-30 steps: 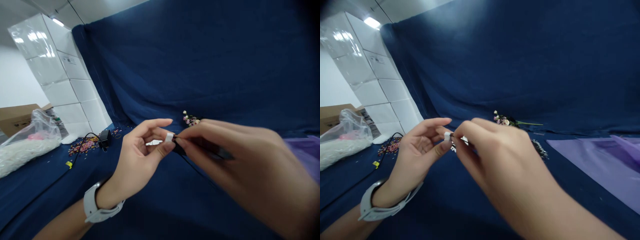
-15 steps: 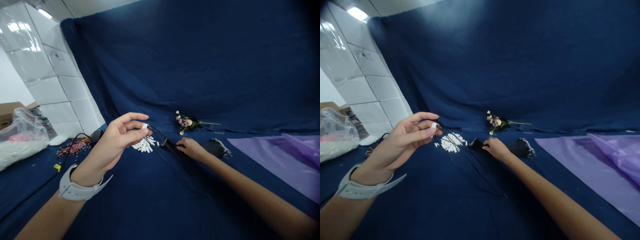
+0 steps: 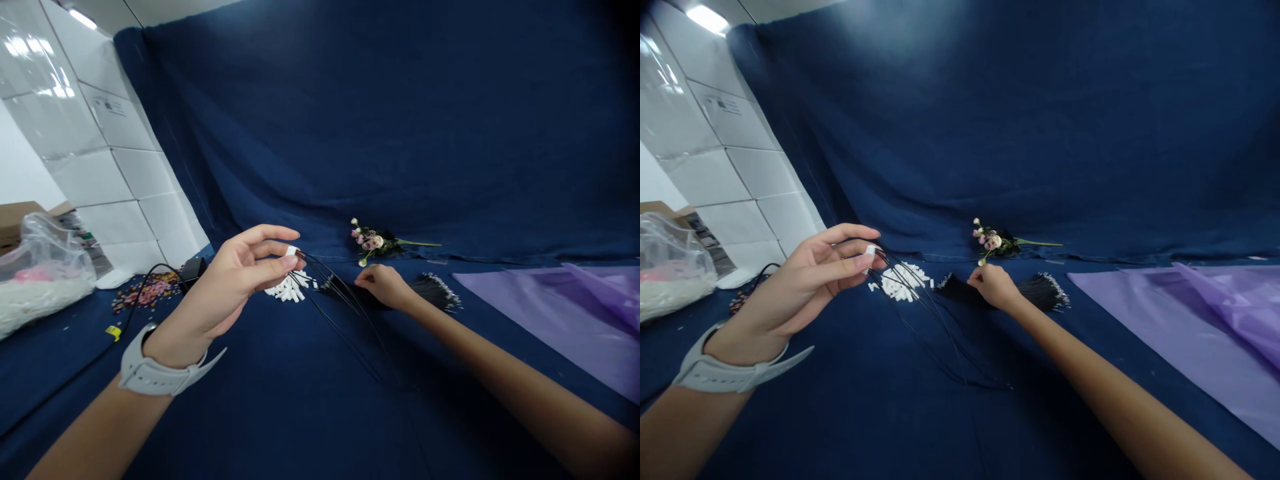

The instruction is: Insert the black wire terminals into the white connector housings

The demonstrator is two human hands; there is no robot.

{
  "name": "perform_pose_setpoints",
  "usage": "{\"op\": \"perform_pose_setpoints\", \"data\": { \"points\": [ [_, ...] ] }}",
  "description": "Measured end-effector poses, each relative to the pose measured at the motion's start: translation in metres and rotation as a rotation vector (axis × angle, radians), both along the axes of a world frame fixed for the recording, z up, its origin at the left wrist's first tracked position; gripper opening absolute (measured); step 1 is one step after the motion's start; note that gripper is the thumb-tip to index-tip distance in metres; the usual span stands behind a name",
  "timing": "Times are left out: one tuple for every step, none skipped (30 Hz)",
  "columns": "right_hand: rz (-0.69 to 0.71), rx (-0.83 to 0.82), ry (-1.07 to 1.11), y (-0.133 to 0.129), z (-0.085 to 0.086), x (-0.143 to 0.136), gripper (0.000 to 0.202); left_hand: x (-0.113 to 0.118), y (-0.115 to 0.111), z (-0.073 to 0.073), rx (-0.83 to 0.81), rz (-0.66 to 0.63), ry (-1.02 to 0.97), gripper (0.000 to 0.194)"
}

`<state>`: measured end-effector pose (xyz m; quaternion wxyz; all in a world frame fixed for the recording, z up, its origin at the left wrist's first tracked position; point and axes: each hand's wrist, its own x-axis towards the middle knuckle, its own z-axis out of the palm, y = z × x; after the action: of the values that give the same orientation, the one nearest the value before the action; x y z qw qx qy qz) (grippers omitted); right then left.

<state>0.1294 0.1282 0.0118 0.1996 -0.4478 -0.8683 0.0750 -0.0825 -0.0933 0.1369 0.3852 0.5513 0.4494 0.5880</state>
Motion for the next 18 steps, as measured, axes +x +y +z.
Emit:
{"op": "perform_pose_setpoints", "data": {
  "points": [
    [-0.008, 0.014, 0.015, 0.001, 0.002, 0.001, 0.025, 0.000, 0.000, 0.000, -0.003, -0.001, 0.004, 0.026],
    [-0.016, 0.032, 0.033, 0.002, 0.004, 0.002, 0.026, -0.001, 0.001, -0.001, -0.006, -0.001, 0.009, 0.027],
    [-0.020, 0.055, 0.054, 0.002, 0.008, 0.003, 0.026, -0.001, 0.002, -0.002, -0.010, -0.001, 0.014, 0.027],
    [-0.019, 0.081, 0.077, 0.002, 0.011, 0.004, 0.026, -0.001, 0.003, -0.002, -0.018, -0.001, 0.018, 0.027],
    [-0.015, 0.112, 0.101, 0.002, 0.015, 0.005, 0.026, -0.001, 0.004, -0.004, -0.028, -0.002, 0.022, 0.027],
    [-0.009, 0.145, 0.126, 0.001, 0.019, 0.005, 0.026, -0.001, 0.005, -0.005, -0.040, -0.003, 0.029, 0.025],
    [-0.001, 0.181, 0.151, 0.000, 0.023, 0.004, 0.025, -0.001, 0.006, -0.006, -0.054, -0.007, 0.039, 0.024],
    [0.009, 0.215, 0.173, -0.002, 0.027, 0.004, 0.025, -0.001, 0.007, -0.007, -0.068, -0.012, 0.049, 0.022],
    [0.019, 0.248, 0.192, -0.004, 0.032, 0.003, 0.025, 0.000, 0.008, -0.008, -0.083, -0.016, 0.057, 0.020],
    [0.029, 0.278, 0.209, -0.007, 0.037, 0.003, 0.024, 0.000, 0.009, -0.009, -0.096, -0.022, 0.066, 0.017],
    [0.038, 0.305, 0.225, -0.010, 0.043, 0.003, 0.024, 0.000, 0.010, -0.010, -0.106, -0.029, 0.072, 0.015],
    [0.045, 0.331, 0.243, -0.015, 0.050, 0.003, 0.023, 0.000, 0.011, -0.011, -0.113, -0.038, 0.075, 0.014],
    [0.048, 0.358, 0.266, -0.020, 0.059, 0.004, 0.023, 0.000, 0.011, -0.012, -0.114, -0.043, 0.078, 0.012],
    [0.049, 0.387, 0.291, -0.028, 0.069, 0.005, 0.022, 0.000, 0.012, -0.012, -0.110, -0.044, 0.081, 0.011],
    [0.051, 0.418, 0.318, -0.038, 0.080, 0.007, 0.021, 0.001, 0.012, -0.012, -0.101, -0.040, 0.086, 0.011],
    [0.058, 0.451, 0.345, -0.050, 0.091, 0.009, 0.019, 0.001, 0.012, -0.012, -0.085, -0.029, 0.090, 0.011],
    [0.071, 0.486, 0.366, -0.063, 0.103, 0.011, 0.016, 0.001, 0.012, -0.012, -0.067, -0.016, 0.095, 0.011],
    [0.091, 0.516, 0.387, -0.079, 0.115, 0.013, 0.013, 0.001, 0.012, -0.011, -0.048, -0.001, 0.100, 0.011]
  ]
}}
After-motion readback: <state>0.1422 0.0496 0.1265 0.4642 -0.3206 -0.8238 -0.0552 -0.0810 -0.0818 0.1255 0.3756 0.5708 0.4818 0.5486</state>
